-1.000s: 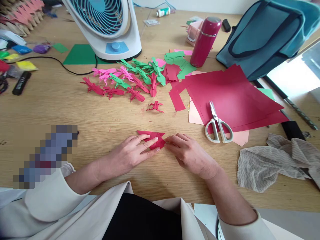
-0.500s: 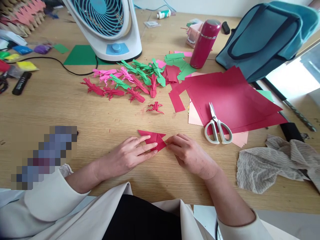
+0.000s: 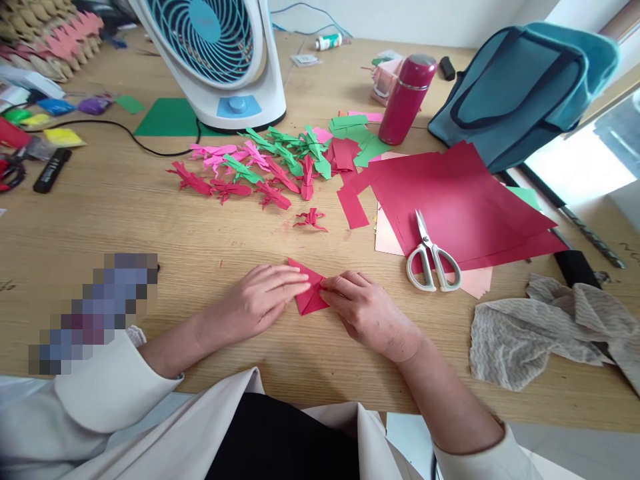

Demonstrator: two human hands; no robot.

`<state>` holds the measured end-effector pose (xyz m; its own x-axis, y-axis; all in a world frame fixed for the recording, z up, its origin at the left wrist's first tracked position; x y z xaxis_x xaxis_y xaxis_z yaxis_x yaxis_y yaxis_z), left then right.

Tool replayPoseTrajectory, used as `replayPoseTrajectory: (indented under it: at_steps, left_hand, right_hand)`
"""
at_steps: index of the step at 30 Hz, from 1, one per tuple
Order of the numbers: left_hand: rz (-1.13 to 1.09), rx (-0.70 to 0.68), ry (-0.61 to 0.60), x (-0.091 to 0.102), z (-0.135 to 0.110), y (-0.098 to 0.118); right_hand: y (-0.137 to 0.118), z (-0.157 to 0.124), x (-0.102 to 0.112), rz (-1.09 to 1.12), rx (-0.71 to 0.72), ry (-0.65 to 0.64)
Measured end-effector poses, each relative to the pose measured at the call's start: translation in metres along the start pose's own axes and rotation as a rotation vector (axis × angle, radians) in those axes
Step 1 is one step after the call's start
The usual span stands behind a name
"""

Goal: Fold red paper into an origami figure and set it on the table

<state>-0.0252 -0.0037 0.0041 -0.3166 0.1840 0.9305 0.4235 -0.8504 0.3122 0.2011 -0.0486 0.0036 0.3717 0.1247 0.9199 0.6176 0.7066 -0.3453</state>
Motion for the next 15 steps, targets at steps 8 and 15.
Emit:
replayPoseTrajectory:
  at_steps: [8,15]
  left_hand:
    - [0.122,0.357,-0.096,0.001,0.034,-0.003]
    - [0.156,0.454,-0.258,0.009,0.056,-0.002]
  right_hand:
    - [-0.003,0.001,0.000,-0.036,-0.003,-0.010]
    - [-0.004,0.001,0.000,-0.016,-0.022,-0.008]
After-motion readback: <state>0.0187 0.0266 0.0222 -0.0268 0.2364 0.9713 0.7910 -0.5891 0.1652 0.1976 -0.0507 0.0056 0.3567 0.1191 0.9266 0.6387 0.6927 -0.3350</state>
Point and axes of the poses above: each hand's wrist, its own z-axis towards the middle knuckle, its own x-axis out of the back of the hand, y = z × x, the point moved 2 cm from there along z, towards the middle knuckle, and after that the axes turned 5 degrees about -y, right-handed, at the moved point
